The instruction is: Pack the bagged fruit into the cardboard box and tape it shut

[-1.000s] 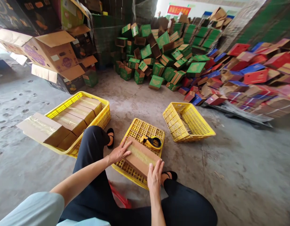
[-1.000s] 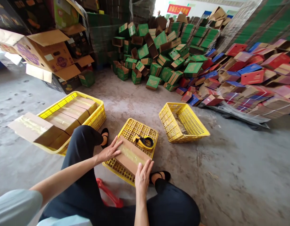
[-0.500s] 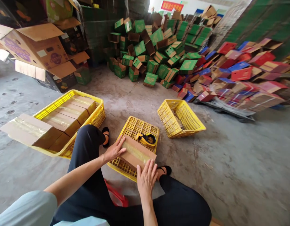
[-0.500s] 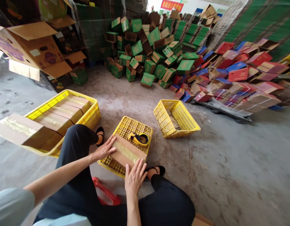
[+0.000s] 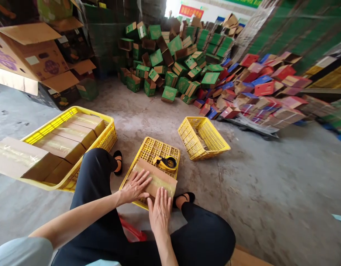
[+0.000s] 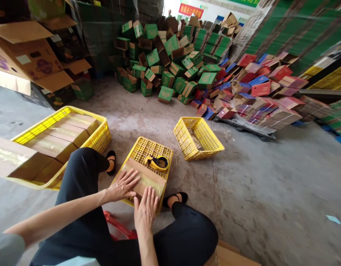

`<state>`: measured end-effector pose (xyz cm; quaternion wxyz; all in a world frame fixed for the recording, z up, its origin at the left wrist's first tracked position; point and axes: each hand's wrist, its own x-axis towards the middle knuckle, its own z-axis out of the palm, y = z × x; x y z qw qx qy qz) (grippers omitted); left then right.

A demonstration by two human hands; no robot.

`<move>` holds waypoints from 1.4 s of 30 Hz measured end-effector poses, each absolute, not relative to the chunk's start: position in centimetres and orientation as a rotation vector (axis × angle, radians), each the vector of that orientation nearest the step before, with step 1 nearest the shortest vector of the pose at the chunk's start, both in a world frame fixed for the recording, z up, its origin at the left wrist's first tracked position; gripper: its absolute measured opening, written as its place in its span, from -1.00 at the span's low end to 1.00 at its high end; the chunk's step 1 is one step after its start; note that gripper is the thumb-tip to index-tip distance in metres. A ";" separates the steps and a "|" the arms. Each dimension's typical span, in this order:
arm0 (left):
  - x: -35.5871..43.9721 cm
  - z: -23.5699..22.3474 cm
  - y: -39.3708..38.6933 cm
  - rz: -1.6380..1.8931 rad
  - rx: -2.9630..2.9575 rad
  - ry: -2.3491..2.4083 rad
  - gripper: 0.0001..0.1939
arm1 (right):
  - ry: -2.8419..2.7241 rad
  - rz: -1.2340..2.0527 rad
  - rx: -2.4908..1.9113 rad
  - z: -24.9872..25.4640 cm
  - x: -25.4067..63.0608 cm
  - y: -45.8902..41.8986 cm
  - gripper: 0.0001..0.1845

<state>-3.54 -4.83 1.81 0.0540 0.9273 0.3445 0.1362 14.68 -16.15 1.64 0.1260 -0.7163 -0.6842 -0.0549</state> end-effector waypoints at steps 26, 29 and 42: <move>-6.0 0.1 -0.6 0.478 2.435 1.150 -0.18 | -1.455 0.395 -2.198 -1.0 20.9 -14.4 0.00; -6.4 0.2 0.2 0.511 2.309 1.195 -0.20 | -1.610 0.263 -2.328 0.8 20.4 -13.6 0.03; -7.4 0.8 1.9 0.670 1.706 1.223 -0.21 | -2.026 0.177 -2.225 3.1 13.9 -8.7 0.01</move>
